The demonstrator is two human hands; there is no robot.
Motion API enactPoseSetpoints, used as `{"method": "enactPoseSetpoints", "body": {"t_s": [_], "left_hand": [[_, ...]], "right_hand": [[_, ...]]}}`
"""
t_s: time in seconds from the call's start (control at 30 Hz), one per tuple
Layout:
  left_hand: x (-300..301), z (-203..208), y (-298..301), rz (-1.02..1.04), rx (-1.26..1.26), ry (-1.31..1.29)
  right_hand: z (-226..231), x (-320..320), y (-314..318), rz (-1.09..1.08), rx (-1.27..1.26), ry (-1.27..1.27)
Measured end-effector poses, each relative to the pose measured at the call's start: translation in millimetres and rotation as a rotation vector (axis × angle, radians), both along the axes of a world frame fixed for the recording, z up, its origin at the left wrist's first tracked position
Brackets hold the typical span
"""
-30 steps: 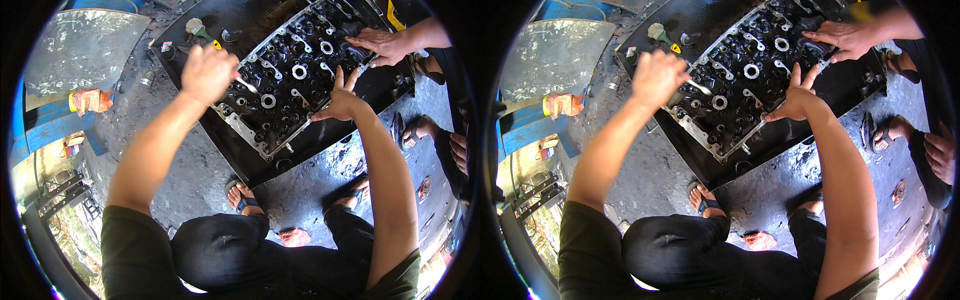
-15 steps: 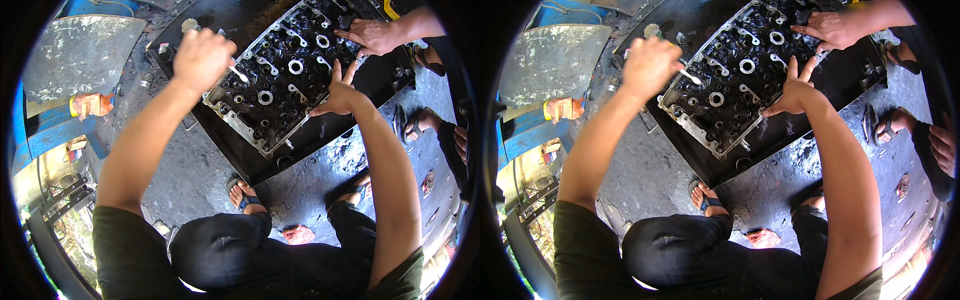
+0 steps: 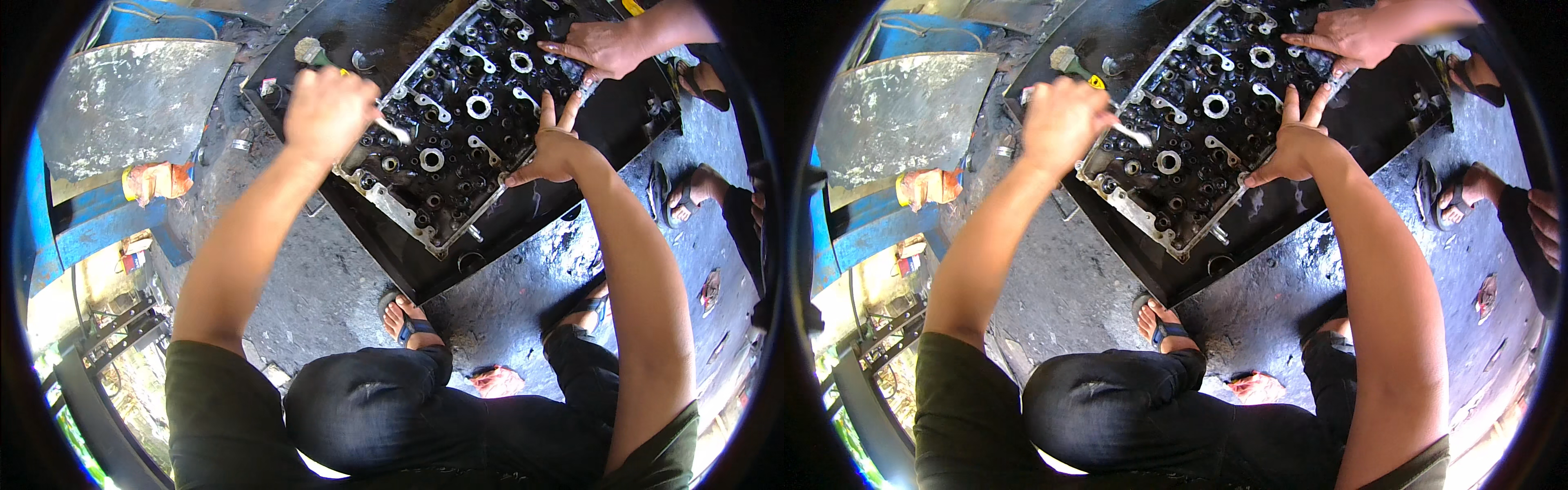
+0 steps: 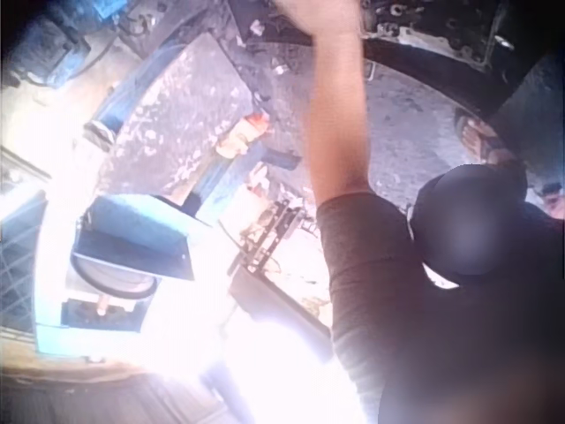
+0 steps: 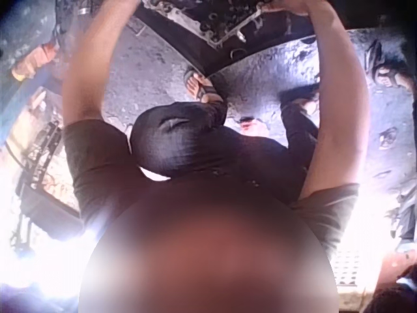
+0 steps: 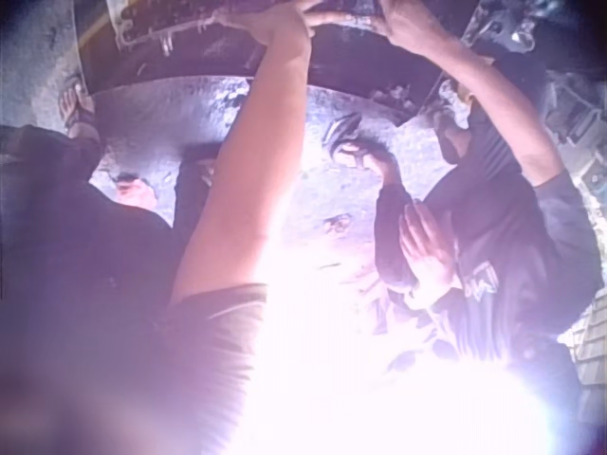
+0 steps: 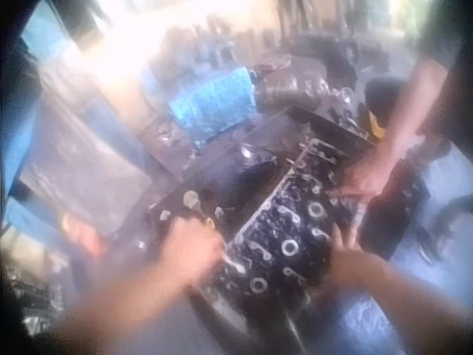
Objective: The person cleans a greasy engine valve cover using a toothbrush and rag. They scrub the surface and wipe away grime while another person assists by wiping the part with a cloth.
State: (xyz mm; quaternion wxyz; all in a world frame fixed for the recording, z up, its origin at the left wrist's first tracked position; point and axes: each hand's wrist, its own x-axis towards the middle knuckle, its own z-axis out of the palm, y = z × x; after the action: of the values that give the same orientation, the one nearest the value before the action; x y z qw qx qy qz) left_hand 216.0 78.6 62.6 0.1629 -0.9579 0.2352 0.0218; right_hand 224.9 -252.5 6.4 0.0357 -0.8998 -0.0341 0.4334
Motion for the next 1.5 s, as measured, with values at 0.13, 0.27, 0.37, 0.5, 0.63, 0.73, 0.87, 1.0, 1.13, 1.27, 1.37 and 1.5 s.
{"method": "enactPoseSetpoints", "body": {"t_s": [0.13,0.27,0.37,0.5,0.63,0.73,0.87,1.0,1.13,1.27,1.37,1.5], "left_hand": [[-7.8,-10.3,3.4,-0.071,-0.091,-0.237],[-19.3,-14.0,5.7,0.018,-0.065,-0.020],[-21.2,-15.8,6.3,-0.038,-0.157,-0.248],[-9.4,-21.8,6.0,0.023,-0.119,-0.295],[-21.2,-10.5,28.4,0.178,-0.199,-0.317],[-74.5,8.3,62.5,0.497,-0.466,-0.388],[-177.2,-5.9,79.2,1.092,-0.415,0.139],[-231.7,-80.2,26.7,0.517,-0.273,0.313],[-211.9,-109.8,26.4,0.365,-0.209,0.203],[-165.3,-34.7,97.1,0.510,-0.049,0.039],[-127.2,39.5,109.6,0.563,-0.097,-0.153],[-67.3,57.8,45.7,0.382,-0.178,-0.192]], "right_hand": [[4.4,2.2,2.0,0.072,-0.044,0.042],[4.6,2.1,3.6,0.056,-0.032,0.014],[2.9,1.0,2.7,0.037,-0.014,0.000],[-1.5,-2.0,-2.3,0.000,0.015,0.001],[-9.3,-0.2,-2.1,0.044,-0.001,-0.029],[-15.7,3.0,-2.2,0.113,-0.024,-0.025],[-20.3,3.1,-9.1,0.035,0.026,-0.017],[-23.3,1.2,-9.1,0.080,0.007,-0.057],[-18.5,4.2,-1.3,0.149,-0.056,-0.030],[-3.9,1.3,-1.7,0.102,-0.019,-0.013],[5.1,2.6,2.0,0.197,-0.087,0.004],[12.1,3.0,4.2,0.173,-0.066,0.045]]}}
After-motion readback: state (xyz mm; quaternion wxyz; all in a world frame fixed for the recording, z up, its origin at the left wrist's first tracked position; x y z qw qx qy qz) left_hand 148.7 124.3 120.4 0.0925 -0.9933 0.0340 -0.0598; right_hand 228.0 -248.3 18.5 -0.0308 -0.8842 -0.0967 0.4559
